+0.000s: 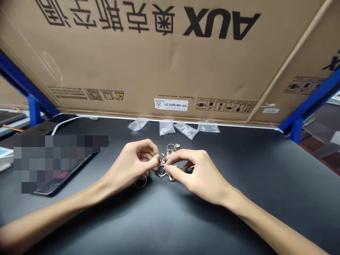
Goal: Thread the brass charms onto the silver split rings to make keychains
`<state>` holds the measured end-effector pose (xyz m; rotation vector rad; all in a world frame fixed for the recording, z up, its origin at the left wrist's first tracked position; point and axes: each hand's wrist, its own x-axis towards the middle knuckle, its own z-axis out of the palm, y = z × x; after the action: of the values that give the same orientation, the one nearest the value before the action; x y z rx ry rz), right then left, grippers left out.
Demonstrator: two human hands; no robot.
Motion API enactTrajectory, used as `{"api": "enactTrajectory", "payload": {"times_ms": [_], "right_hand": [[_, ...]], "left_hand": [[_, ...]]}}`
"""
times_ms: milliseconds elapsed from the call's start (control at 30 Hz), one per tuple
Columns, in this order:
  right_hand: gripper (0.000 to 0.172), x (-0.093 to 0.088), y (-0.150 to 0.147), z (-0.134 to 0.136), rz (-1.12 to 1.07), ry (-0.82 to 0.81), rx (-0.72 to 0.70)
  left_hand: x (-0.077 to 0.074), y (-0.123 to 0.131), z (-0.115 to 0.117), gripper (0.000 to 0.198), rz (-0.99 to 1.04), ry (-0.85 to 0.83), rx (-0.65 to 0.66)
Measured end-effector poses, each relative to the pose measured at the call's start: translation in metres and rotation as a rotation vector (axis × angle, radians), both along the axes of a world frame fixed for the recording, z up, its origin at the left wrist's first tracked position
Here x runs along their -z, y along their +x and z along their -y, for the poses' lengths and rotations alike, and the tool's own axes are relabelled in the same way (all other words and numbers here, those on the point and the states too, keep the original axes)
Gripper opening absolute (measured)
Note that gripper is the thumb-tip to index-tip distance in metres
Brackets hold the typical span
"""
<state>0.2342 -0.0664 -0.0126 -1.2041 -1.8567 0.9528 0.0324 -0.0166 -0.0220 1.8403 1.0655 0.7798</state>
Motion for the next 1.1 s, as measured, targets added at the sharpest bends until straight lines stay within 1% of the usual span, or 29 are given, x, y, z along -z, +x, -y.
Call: {"api": "enactTrajectory", "payload": {"times_ms": [67,167,267,400,567,633,667,700,833,900,933,1000,1033,1100], "right_hand": [[0.018,0.001,0.000,-0.001,-0.029,-0.039,0.020],[0.020,0.003,0.002,-0.006,-0.063,-0.083,0.068],[0.022,0.006,0.005,-0.011,-0.107,-0.143,0.082],[0.026,0.007,0.007,-0.014,-0.181,-0.243,0.059],[0.026,0.007,0.006,-0.013,-0.232,-0.265,0.058],[0.027,0.006,0.006,-0.013,-0.241,-0.251,0.071],[0.027,0.006,0.007,-0.013,-0.249,-0.247,0.079],[0.028,0.006,0.007,-0.014,-0.258,-0.249,0.086],[0.030,0.008,0.009,-0.014,-0.308,-0.309,0.080],[0.032,0.009,0.010,-0.014,-0.326,-0.346,0.063],[0.033,0.009,0.010,-0.014,-0.334,-0.364,0.055],[0.033,0.008,0.011,-0.014,-0.344,-0.386,0.052],[0.033,0.007,0.011,-0.014,-0.340,-0.384,0.059],[0.033,0.004,0.010,-0.013,-0.300,-0.342,0.084]], "left_hand": [[0.000,0.001,0.000,0.010,0.035,-0.042,0.035],[-0.003,0.004,0.003,0.014,0.079,-0.166,0.081],[-0.005,0.006,0.003,0.021,0.150,-0.256,0.092],[-0.006,0.006,0.000,0.029,0.226,-0.256,0.074],[-0.006,0.004,-0.001,0.027,0.199,-0.222,0.096],[-0.006,0.003,0.000,0.027,0.149,-0.147,0.105],[-0.005,0.002,0.001,0.026,0.108,-0.075,0.111],[-0.003,0.002,0.001,0.025,0.060,0.025,0.125],[0.007,-0.003,0.000,0.022,-0.129,0.524,0.199],[0.012,-0.005,-0.001,0.023,-0.211,0.679,0.209],[0.013,-0.006,-0.002,0.023,-0.240,0.703,0.204],[0.013,-0.006,-0.001,0.022,-0.248,0.684,0.186],[0.011,-0.005,-0.001,0.022,-0.232,0.646,0.173],[0.006,-0.003,0.001,0.021,-0.184,0.512,0.141]]}}
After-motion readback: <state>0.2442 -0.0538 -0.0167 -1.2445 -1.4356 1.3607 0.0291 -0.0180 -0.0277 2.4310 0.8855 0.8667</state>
